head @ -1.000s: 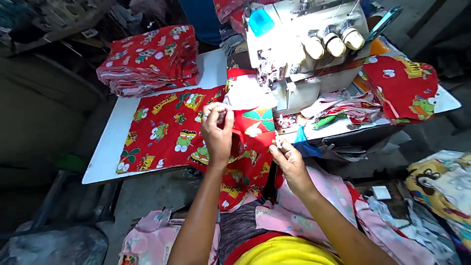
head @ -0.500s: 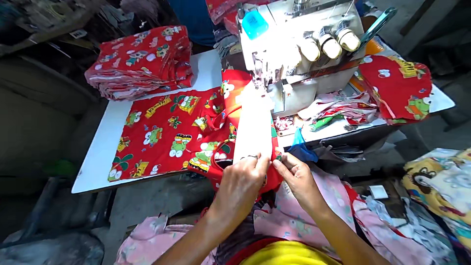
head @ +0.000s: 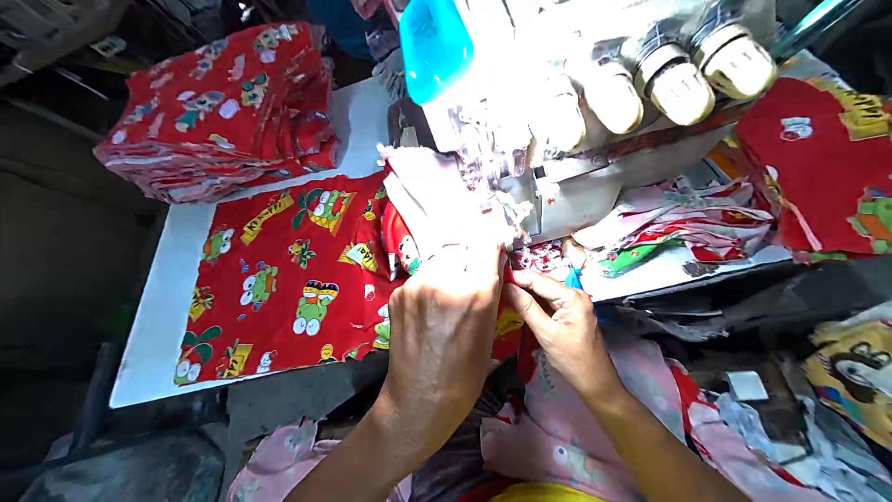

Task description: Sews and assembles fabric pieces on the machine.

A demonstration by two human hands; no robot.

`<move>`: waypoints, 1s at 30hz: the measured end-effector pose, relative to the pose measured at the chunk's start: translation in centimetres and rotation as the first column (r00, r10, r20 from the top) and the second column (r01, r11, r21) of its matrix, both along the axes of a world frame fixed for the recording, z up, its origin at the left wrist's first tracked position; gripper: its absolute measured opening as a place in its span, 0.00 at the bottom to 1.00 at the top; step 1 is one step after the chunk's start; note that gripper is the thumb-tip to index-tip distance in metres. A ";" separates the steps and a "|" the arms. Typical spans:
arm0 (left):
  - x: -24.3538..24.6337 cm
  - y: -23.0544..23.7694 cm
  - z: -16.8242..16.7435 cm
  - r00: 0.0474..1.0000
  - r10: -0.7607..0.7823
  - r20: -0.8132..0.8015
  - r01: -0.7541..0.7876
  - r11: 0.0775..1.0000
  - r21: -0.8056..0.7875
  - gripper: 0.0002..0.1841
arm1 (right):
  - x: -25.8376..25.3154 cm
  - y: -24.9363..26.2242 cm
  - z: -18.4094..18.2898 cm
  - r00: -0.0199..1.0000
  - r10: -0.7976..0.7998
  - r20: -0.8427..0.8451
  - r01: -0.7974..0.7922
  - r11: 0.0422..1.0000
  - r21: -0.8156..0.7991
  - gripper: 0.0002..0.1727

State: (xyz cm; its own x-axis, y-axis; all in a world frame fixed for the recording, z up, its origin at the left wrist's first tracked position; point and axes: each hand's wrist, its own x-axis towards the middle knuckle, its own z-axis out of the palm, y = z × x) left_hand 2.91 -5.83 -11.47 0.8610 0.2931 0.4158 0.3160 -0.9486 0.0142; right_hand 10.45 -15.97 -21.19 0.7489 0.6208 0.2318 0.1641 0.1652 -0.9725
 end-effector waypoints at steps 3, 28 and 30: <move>-0.3 -0.5 -0.3 1.000 0.007 0.013 -0.006 1.000 -0.019 0.12 | 0.5 0.3 0.5 1.000 -0.026 0.017 0.026 0.999 0.023 0.06; -2.0 3.8 -6.3 0.955 -0.128 0.266 0.162 0.980 -0.113 0.26 | 0.9 -0.1 1.5 0.857 0.298 -0.421 -0.193 0.942 0.274 0.06; -2.3 4.0 -5.8 0.939 -0.132 0.317 0.197 0.964 -0.181 0.22 | 0.9 -0.1 1.6 0.807 0.339 -0.483 -0.218 0.932 0.290 0.11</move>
